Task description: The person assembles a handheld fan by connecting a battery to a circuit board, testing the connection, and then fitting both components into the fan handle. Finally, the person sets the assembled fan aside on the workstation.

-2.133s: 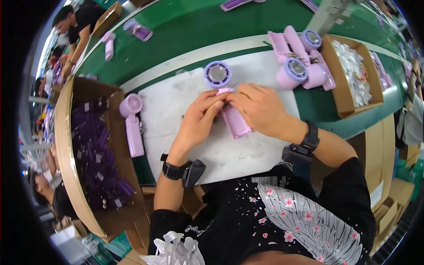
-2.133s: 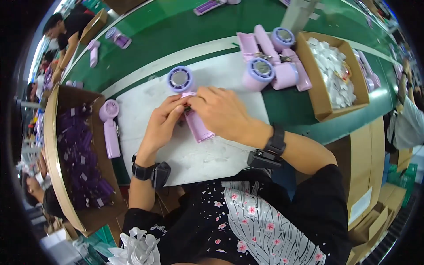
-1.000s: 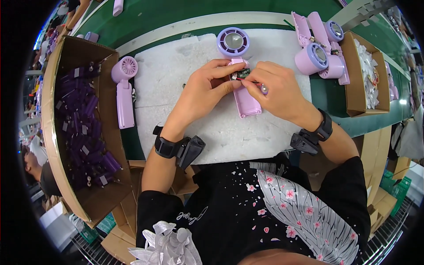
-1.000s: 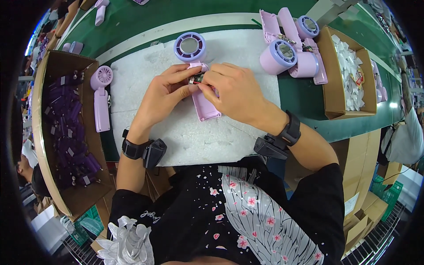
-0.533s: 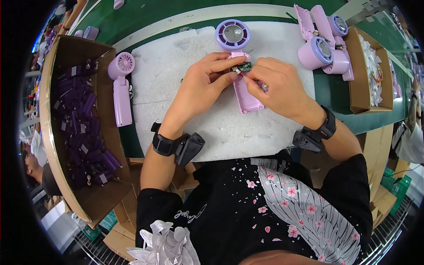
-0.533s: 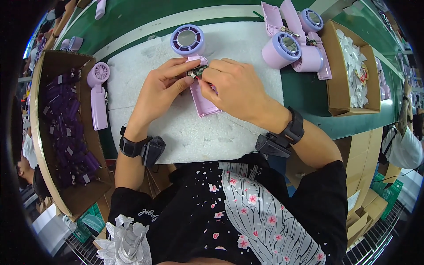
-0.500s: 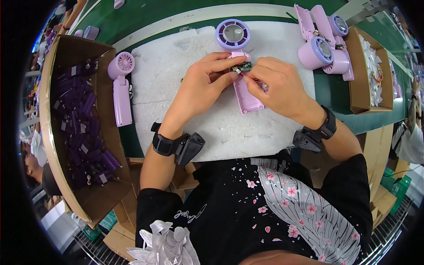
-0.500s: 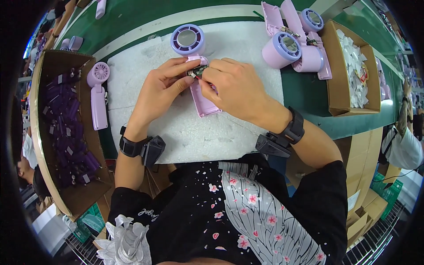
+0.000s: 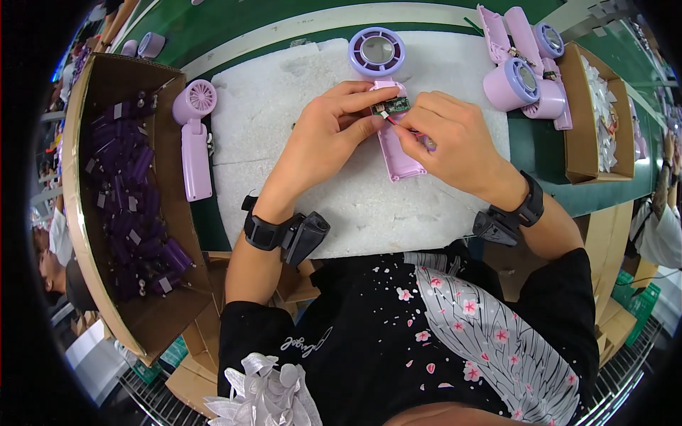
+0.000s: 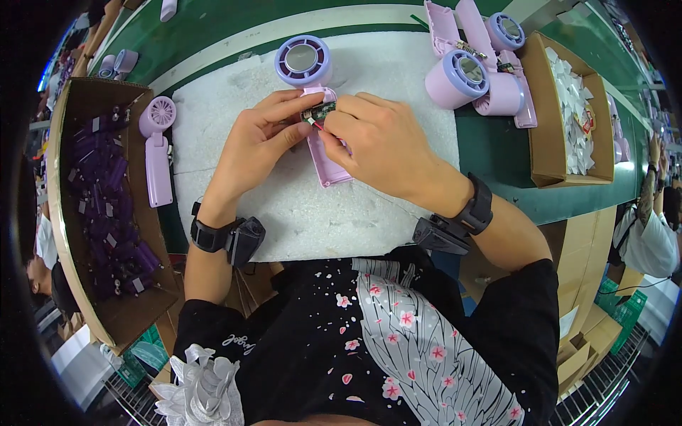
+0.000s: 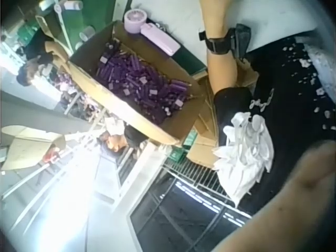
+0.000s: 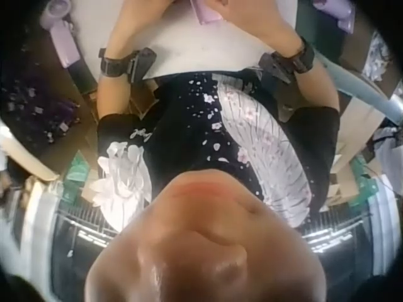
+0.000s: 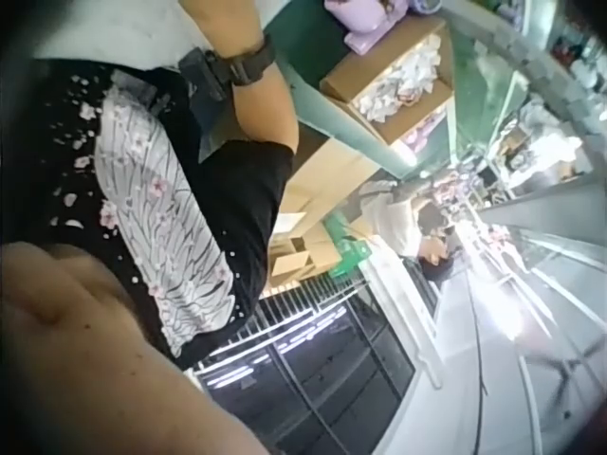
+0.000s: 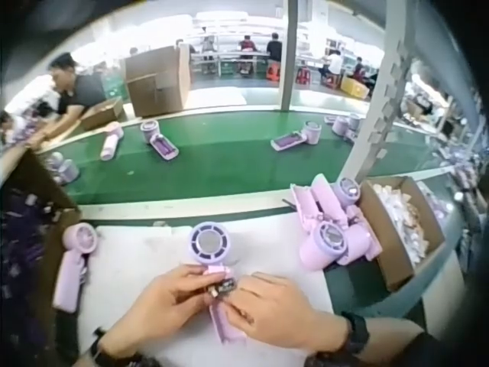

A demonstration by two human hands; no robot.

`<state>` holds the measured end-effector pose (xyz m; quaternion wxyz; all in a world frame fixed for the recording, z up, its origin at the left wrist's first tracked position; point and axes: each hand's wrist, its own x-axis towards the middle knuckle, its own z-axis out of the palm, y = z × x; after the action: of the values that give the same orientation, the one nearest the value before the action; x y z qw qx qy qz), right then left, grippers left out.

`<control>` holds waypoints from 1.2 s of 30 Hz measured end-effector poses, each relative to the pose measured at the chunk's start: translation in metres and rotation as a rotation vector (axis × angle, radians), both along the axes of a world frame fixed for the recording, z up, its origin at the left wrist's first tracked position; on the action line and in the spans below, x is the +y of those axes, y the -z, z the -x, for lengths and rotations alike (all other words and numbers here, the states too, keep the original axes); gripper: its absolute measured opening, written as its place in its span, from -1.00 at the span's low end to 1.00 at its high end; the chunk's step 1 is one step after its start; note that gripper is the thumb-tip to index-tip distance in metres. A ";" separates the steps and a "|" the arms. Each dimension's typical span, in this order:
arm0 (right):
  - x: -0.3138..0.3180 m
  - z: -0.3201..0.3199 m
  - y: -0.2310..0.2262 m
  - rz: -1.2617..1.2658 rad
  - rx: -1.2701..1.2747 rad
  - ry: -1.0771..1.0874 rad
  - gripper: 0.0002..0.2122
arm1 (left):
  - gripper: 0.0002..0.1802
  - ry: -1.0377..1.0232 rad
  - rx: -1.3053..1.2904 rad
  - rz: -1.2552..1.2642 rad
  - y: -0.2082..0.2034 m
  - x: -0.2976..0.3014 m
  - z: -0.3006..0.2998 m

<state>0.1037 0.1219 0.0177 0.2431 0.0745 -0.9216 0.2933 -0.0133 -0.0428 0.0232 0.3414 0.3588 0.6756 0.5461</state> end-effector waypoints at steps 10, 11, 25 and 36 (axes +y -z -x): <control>0.000 0.002 0.001 -0.026 0.016 0.006 -0.87 | -0.55 0.012 0.016 0.021 -0.002 0.000 0.001; -0.001 0.002 0.001 -0.026 0.022 0.006 -0.87 | -0.54 0.011 0.014 0.027 -0.002 0.000 0.001; 0.001 0.002 0.003 -0.101 0.064 -0.001 -0.87 | -0.54 -0.007 0.035 0.031 -0.002 0.002 0.000; 0.002 0.002 0.002 -0.138 0.099 0.001 -0.88 | -0.55 -0.040 0.059 0.004 0.001 0.004 -0.005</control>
<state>0.1019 0.1242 0.0162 0.2827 0.1051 -0.9265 0.2251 -0.0080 -0.0386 0.0226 0.3112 0.3607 0.6936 0.5404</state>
